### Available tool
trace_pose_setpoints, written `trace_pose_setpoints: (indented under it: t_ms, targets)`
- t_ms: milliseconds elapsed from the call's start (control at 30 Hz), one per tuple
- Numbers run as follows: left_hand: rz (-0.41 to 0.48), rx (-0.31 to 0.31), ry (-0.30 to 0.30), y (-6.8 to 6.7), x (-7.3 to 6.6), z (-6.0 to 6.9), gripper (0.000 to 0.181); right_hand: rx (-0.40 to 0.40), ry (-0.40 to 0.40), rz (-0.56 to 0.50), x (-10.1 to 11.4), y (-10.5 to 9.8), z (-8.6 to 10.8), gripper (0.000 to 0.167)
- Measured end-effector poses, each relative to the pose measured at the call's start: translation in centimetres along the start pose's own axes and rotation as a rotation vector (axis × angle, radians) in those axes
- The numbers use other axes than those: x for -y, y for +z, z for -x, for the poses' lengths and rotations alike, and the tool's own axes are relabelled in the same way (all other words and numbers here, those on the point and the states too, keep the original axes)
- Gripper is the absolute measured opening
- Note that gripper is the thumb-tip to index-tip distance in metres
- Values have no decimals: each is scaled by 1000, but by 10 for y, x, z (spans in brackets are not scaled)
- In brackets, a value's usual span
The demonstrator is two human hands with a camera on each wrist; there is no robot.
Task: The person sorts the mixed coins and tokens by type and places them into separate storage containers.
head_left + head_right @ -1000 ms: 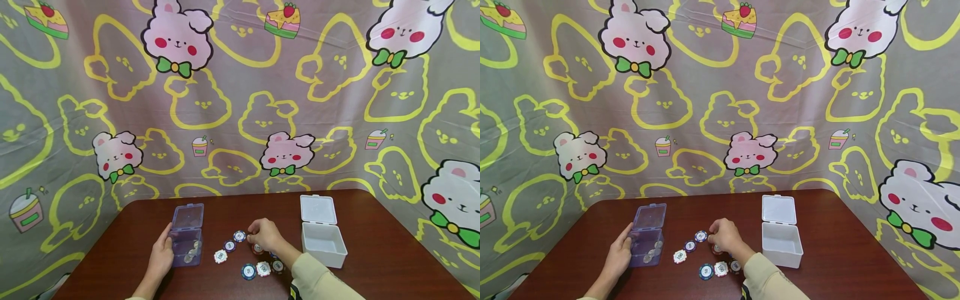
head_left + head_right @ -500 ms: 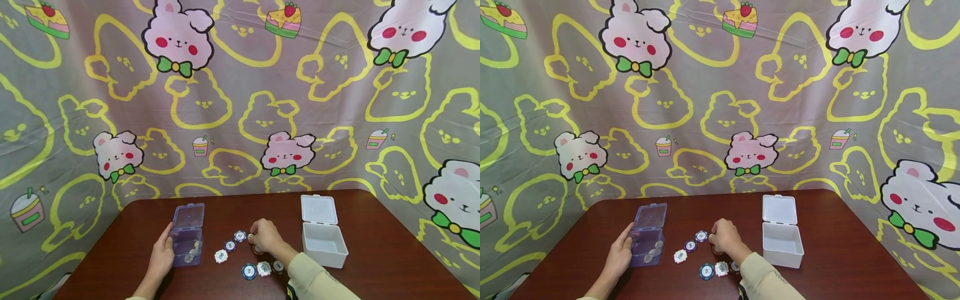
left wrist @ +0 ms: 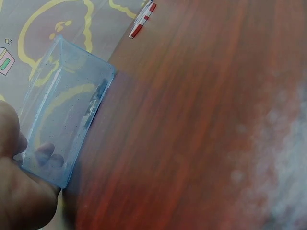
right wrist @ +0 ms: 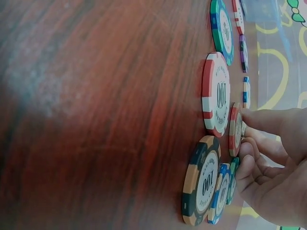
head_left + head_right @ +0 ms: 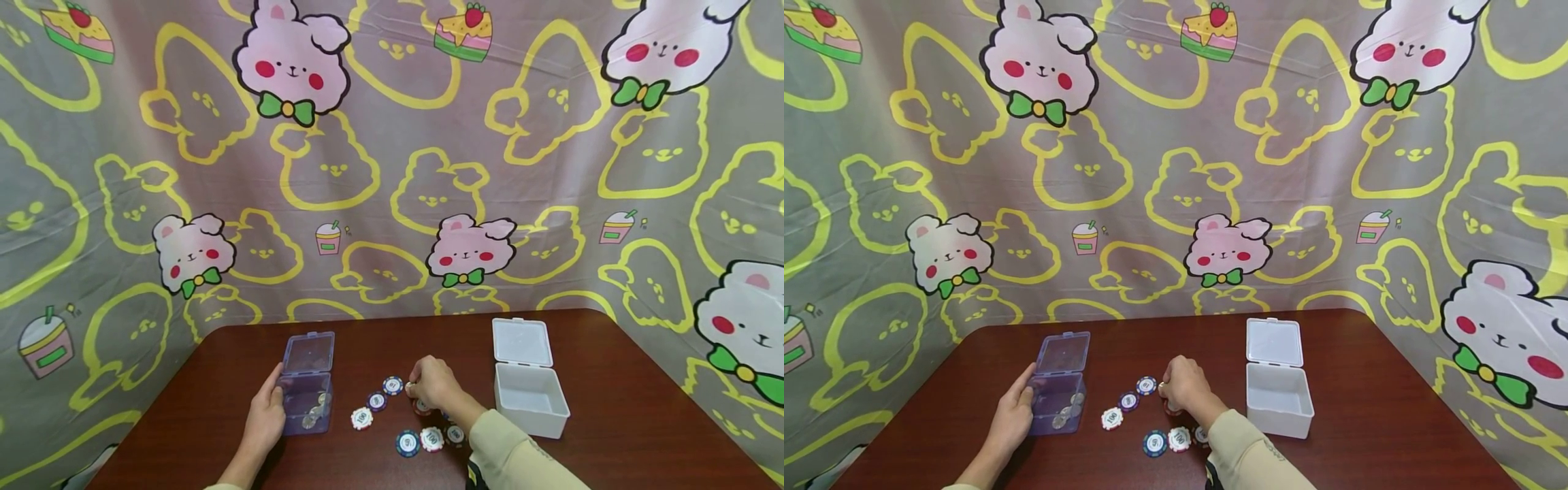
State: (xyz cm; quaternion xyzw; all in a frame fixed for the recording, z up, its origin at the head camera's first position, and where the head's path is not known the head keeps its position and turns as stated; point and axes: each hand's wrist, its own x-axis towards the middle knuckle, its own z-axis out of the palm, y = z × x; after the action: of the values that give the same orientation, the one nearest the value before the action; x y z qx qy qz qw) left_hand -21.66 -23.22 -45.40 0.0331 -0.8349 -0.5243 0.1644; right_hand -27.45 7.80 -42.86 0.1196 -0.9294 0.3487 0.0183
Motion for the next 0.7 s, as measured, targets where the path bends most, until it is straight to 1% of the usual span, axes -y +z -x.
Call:
trace_pose_setpoints:
  t_ms: [233, 467, 700]
  targets:
    - [-4, 11, 3, 1, -1, 0, 50, -25, -34, 14, -1, -1, 3, 18]
    - [-1, 9, 2, 1, 0, 0, 49, -74, -75, 36, -4, 1, 4, 23]
    - [-8, -3, 5, 0, 0, 0, 50, -75, -71, -3, -5, 2, 5, 23]
